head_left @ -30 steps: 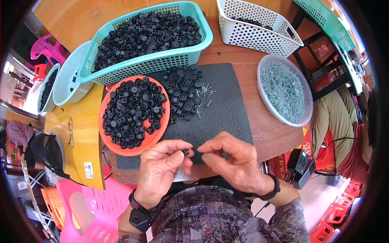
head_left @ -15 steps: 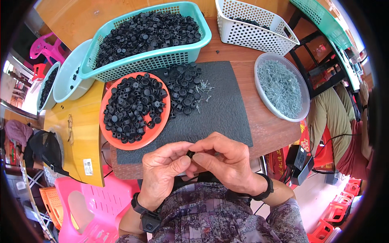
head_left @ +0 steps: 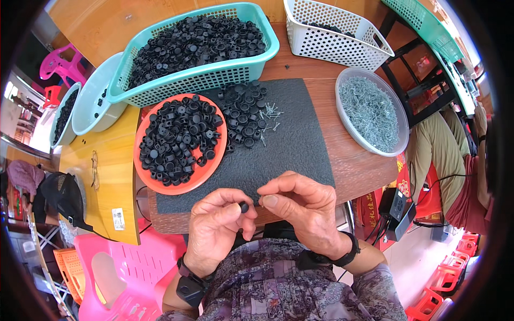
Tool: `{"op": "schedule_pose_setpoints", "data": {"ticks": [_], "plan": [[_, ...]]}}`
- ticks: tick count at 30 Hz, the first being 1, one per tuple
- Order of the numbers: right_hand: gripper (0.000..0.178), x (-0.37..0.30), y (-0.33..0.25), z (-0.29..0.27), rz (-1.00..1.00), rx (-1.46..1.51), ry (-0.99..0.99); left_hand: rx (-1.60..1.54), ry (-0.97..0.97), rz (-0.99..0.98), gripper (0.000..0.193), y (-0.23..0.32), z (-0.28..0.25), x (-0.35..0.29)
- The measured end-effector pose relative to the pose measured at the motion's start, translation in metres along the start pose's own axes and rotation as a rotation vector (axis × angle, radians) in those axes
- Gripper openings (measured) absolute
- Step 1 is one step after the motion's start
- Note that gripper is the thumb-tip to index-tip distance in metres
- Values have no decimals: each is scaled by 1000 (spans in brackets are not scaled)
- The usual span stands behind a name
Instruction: The person picks up a black plastic component and a metal screw, inserts the screw into the component, and places the assembled unit into a white basket, repeating the process throughout the video.
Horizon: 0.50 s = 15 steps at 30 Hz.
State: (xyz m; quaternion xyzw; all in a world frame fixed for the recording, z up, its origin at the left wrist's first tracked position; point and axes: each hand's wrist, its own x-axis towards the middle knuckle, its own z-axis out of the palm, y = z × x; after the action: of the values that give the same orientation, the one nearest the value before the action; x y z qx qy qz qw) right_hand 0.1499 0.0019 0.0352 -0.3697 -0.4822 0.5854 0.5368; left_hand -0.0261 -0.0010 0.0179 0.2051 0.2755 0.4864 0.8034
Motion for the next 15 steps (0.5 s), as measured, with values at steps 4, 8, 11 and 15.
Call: {"op": "schedule_pose_setpoints", "data": {"ticks": [4,8,11,15], "plan": [[14,-2,0,3,-14,-20,11,96,25,56,22,2,7,0],[14,-3,3,3,-119,-148,-15,286,175,182,22,0,10,0],[15,-3,7,3,-126,-128,5,462,200,236,22,-1,10,-2],[14,-3,6,5,-123,-170,18,675,154,437,44,-9,12,-4]]}}
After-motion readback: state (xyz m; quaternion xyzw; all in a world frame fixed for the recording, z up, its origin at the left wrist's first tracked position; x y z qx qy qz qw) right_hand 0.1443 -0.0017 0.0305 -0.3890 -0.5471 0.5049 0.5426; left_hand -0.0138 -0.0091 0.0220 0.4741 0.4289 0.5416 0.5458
